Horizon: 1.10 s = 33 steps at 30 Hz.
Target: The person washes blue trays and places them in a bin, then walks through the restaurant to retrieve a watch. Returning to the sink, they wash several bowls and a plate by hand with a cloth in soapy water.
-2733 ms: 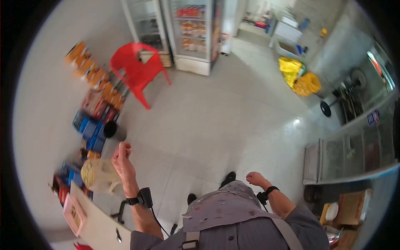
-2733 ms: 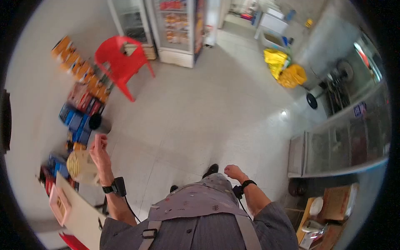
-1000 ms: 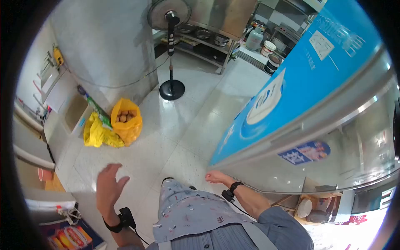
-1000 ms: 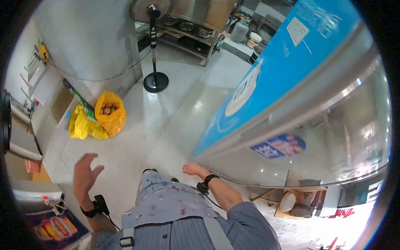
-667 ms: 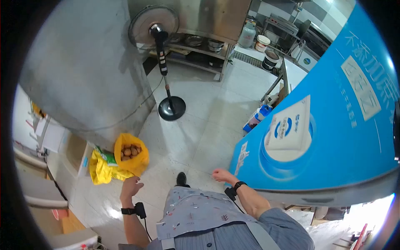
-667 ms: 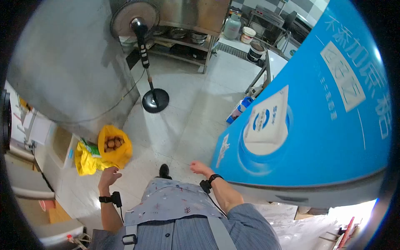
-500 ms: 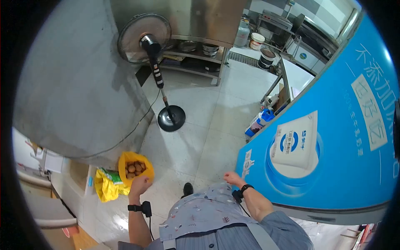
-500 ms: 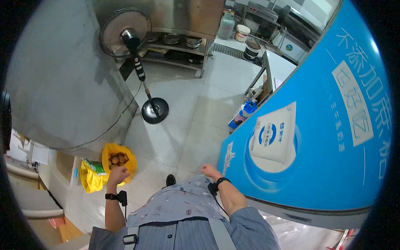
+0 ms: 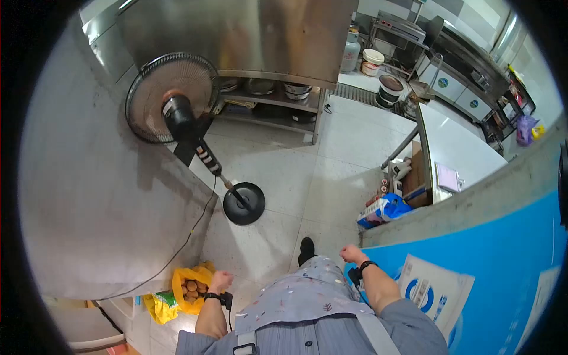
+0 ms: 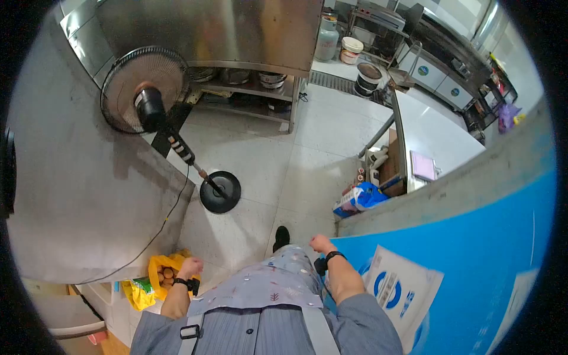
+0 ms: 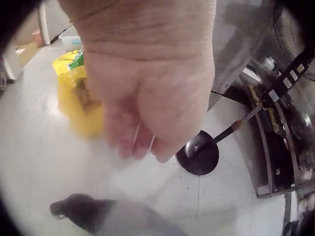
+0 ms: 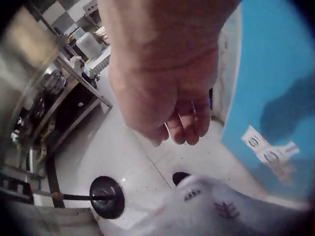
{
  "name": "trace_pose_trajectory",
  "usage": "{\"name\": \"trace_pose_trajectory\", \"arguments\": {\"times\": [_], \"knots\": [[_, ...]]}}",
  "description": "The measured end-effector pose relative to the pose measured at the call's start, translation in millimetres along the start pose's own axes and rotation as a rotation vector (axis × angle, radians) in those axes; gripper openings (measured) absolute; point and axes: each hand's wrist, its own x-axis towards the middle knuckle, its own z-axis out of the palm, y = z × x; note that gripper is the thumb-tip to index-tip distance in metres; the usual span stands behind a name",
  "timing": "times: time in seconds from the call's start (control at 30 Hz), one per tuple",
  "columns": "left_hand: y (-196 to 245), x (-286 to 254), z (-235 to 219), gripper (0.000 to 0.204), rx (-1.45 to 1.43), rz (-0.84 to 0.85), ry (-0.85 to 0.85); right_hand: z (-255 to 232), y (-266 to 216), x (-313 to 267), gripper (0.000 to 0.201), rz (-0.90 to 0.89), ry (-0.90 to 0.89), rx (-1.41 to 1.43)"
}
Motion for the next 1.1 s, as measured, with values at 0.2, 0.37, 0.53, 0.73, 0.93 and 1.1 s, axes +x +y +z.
{"name": "trace_pose_trajectory", "arguments": {"times": [0.2,0.37,0.53,0.73,0.93,1.1], "knots": [[59,23,5,0.018,-0.374,-0.234,-0.006,-160,-38,109,0.024,-0.086,0.161,0.015],[132,72,-4,0.016,-0.477,-0.248,0.032,-228,-99,193,0.021,-0.066,0.074,0.035],[182,171,-14,0.018,-0.506,-0.21,0.009,-271,-192,294,0.021,-0.144,-0.048,-0.076],[257,264,-38,0.017,-0.652,-0.271,-0.11,-356,-322,366,0.022,-0.16,-0.141,-0.19],[281,311,-56,0.015,-0.463,-0.022,-0.102,-421,-454,494,0.033,-0.694,-0.176,-0.556],[296,311,-39,0.013,-0.793,-0.033,0.131,-409,-594,597,0.032,-0.747,-0.193,-0.693]]}}
